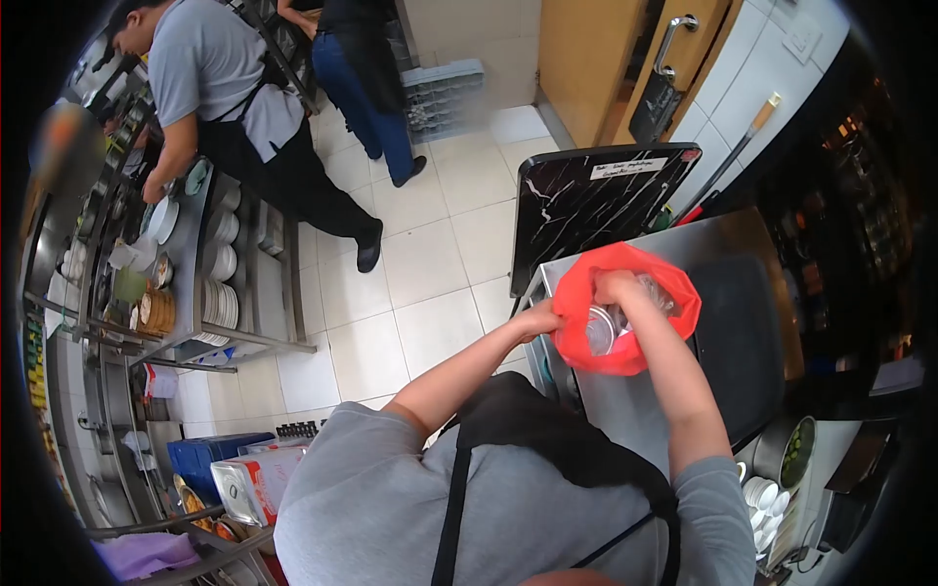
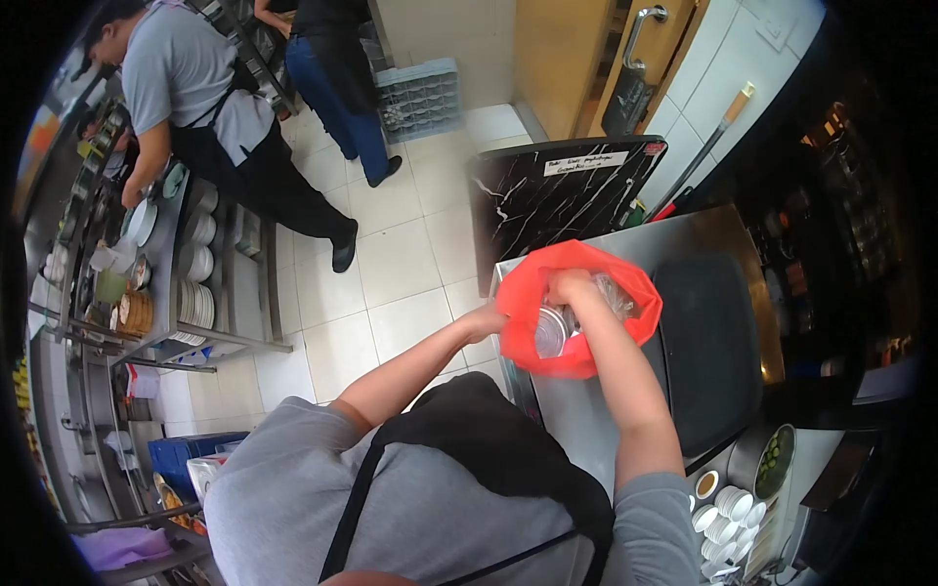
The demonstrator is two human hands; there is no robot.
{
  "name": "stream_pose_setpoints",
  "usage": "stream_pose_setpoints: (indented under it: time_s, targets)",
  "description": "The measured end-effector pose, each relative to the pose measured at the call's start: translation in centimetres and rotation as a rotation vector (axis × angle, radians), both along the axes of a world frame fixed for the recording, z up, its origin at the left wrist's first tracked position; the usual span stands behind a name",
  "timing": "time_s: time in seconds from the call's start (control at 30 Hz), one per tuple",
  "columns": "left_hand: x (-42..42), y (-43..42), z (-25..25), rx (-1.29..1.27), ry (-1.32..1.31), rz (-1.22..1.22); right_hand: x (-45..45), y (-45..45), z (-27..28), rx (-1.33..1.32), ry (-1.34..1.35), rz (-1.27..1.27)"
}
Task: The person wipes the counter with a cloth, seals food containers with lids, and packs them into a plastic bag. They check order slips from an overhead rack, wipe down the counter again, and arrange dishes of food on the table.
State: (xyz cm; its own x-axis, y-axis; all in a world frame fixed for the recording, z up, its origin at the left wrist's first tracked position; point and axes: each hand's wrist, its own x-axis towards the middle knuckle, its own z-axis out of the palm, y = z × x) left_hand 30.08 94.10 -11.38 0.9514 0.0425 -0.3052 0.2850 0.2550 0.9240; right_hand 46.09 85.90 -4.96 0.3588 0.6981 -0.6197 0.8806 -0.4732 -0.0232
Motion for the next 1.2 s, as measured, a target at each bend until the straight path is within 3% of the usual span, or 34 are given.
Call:
stream_pose_setpoints:
  time_s: [0.07, 0.27, 0.47, 0.57, 0.67, 0.73, 0.8, 0.93, 1.0, 1.07, 1.2]
  targets:
    - [-0.3, -0.2, 1.2, -0.059, -0.003, 0.038, 0.9, 0.2, -3.0, 0.015, -0.048, 0.006]
    - [0.1, -0.2, -1.8, -0.036, 0.007, 0.105, 0.7, -0.2, -0.9, 0.078, 0.008, -0.009]
    - [0.0, 0.3, 0.4, 0.072, -0.001, 0.199, 2.0, -0.7, -1.0, 0.113, 0.016, -0.111]
    - [1.1, 0.9, -2.7, 0.043, 0.094, 0.238, 2.9, -1.8, -1.9, 0.321, -0.048, -0.213]
    - [1.8, 1.9, -2.1, 0.152, 0.215, 0.225, 3.3, -1.9, -2.2, 0.485, -0.120, -0.345]
    - [2.1, 2.3, -0.8, 0.139, 0.208, 0.238, 3.4, -1.8, -2.3, 0.433, -0.102, -0.404]
    - [2.1, 2.6, 0.7, 0.187, 0.283, 0.244, 3.9, -2.3, -1.1, 0.555, 0.026, -0.380]
    - [2.6, 2.5, -0.5, 0.097, 0.267, 0.391, 3.8, -2.6, -0.4, 0.651, 0.085, -0.364]
    - [3.2, 2.2, -0.9, 0.126, 0.233, 0.349, 4.7, -2.6, -2.4, 0.682, 0.159, -0.331]
    - [3.6, 2.1, -0.4, 0.152, 0.201, 0.307, 6.2, -2.8, -5.4, 0.647, 0.045, -0.292]
    - [4.5, 2.4, 0.7, 0.185, 0.250, 0.162, 5.6, -2.2, -3.1, 0.585, -0.246, -0.275]
